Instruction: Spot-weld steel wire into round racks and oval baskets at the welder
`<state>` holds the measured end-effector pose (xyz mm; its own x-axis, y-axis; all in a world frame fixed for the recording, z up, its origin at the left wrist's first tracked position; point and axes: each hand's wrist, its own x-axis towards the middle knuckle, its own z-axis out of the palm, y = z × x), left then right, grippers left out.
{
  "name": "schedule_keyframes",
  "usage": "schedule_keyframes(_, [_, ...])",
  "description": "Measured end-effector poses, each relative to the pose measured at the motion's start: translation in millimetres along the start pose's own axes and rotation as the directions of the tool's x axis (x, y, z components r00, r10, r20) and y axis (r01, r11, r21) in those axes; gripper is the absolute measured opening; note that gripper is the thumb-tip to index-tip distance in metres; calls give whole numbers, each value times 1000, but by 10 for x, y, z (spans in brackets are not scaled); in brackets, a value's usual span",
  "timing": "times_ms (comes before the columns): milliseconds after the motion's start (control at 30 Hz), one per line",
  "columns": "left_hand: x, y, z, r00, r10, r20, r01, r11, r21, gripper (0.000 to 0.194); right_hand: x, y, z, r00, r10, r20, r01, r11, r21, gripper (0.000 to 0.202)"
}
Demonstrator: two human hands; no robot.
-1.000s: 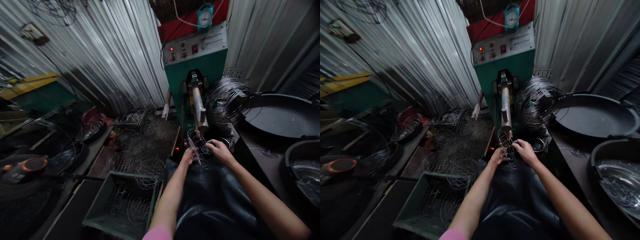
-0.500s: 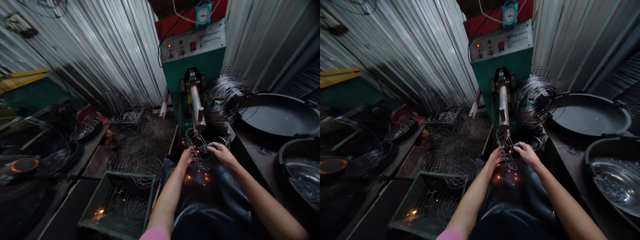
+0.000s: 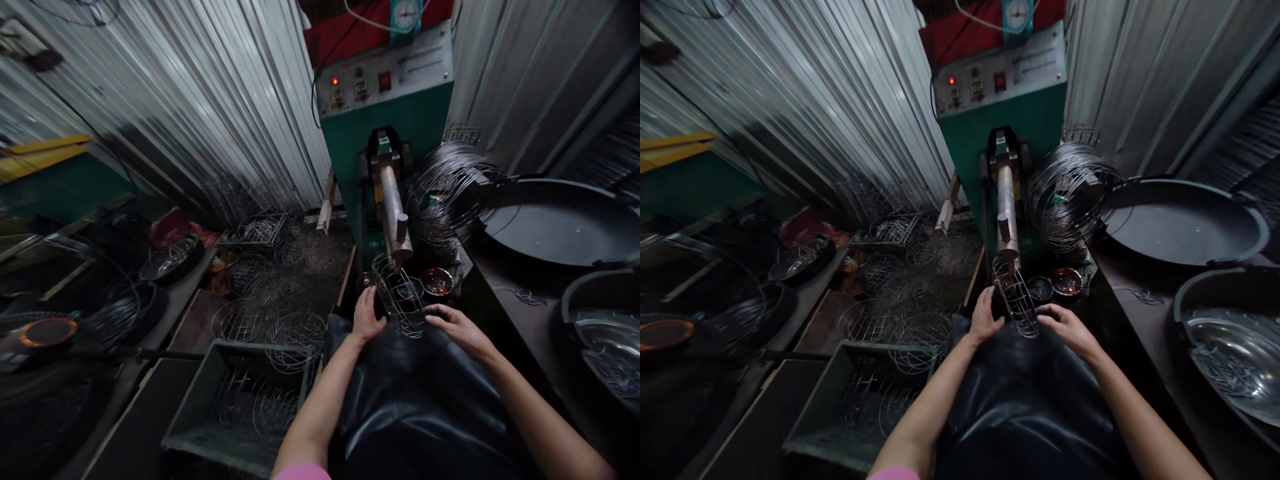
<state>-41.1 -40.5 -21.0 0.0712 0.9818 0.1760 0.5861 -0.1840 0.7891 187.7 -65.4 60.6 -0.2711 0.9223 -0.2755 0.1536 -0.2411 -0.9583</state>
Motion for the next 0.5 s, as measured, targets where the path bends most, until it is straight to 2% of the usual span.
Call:
schedule_keyframes(33, [-6,-35,9,988,154,31,-157,975,159,78,-15,27,12,1000,0,5,0,1000,-3,41])
schedule_keyframes(100, [16,-90,60,941,322,108,-340,880,333,77,-30,61,42,1000,-14,-1,14,1000,-14,38])
schedule_keyframes(167, [57,-130,134,915,387,114,-400,836,376,73,-39,66,63,999,-37,-17,37,999,-11,36])
schedule_keyframes(267, [84,-145,233,882,460,98,-466,827,314,75,-44,13,74,997,-71,-29,71,997,4,34])
schedule_keyframes(300, [78,-133,258,878,470,90,-475,834,281,79,-38,-21,78,996,-86,-30,86,996,10,34])
schedule_keyframes(367, [56,-86,299,898,437,45,-436,874,213,86,-11,-102,95,993,-111,-36,111,994,20,33])
schedule_keyframes(500, [25,42,326,966,257,-20,-257,966,12,91,85,-246,152,994,-92,-64,94,995,20,32])
